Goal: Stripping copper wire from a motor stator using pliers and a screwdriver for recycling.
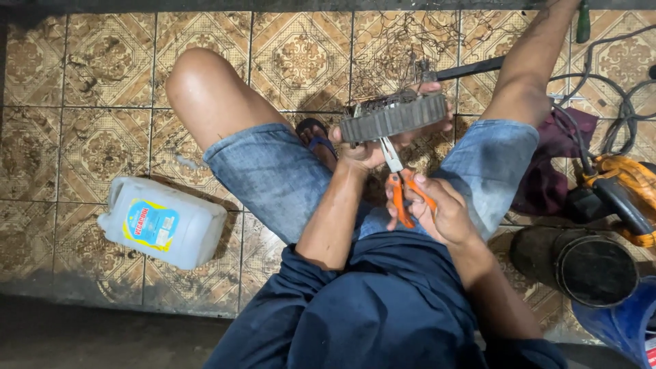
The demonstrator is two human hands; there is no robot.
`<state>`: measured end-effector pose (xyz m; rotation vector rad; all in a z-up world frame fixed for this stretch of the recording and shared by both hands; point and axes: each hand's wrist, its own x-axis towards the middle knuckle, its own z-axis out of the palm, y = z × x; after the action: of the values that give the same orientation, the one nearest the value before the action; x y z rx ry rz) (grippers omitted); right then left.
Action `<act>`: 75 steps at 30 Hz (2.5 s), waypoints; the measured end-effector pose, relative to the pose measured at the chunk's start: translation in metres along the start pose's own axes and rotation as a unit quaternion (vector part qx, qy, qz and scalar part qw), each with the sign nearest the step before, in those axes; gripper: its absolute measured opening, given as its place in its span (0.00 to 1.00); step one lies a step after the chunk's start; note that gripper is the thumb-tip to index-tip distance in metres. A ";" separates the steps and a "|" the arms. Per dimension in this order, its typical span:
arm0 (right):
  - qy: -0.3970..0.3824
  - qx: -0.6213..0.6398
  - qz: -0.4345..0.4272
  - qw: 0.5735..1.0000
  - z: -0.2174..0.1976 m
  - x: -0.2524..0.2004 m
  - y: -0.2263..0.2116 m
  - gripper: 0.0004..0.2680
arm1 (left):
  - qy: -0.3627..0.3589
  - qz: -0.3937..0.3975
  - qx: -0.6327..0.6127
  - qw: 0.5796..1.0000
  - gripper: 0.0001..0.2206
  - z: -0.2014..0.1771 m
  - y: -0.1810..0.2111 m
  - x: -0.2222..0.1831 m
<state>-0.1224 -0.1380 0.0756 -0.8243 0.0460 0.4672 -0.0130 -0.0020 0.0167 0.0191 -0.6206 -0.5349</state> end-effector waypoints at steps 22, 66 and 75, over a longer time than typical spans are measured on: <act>-0.072 0.105 -0.060 0.990 -0.044 -0.020 -0.020 0.09 | -0.035 0.030 0.016 0.999 0.62 0.007 0.010 0.015; 0.117 -0.273 -0.307 0.904 0.009 0.052 -0.074 0.14 | 0.150 0.088 0.175 0.969 0.34 0.085 0.049 0.001; 0.048 -0.390 -0.442 0.807 0.090 0.038 -0.092 0.20 | 0.152 0.002 0.105 0.983 0.29 0.084 0.079 0.000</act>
<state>-0.0627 -0.1128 0.1928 -1.5556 -0.4588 -0.5014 -0.0232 0.0778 0.0991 0.2931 -0.3764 -0.4487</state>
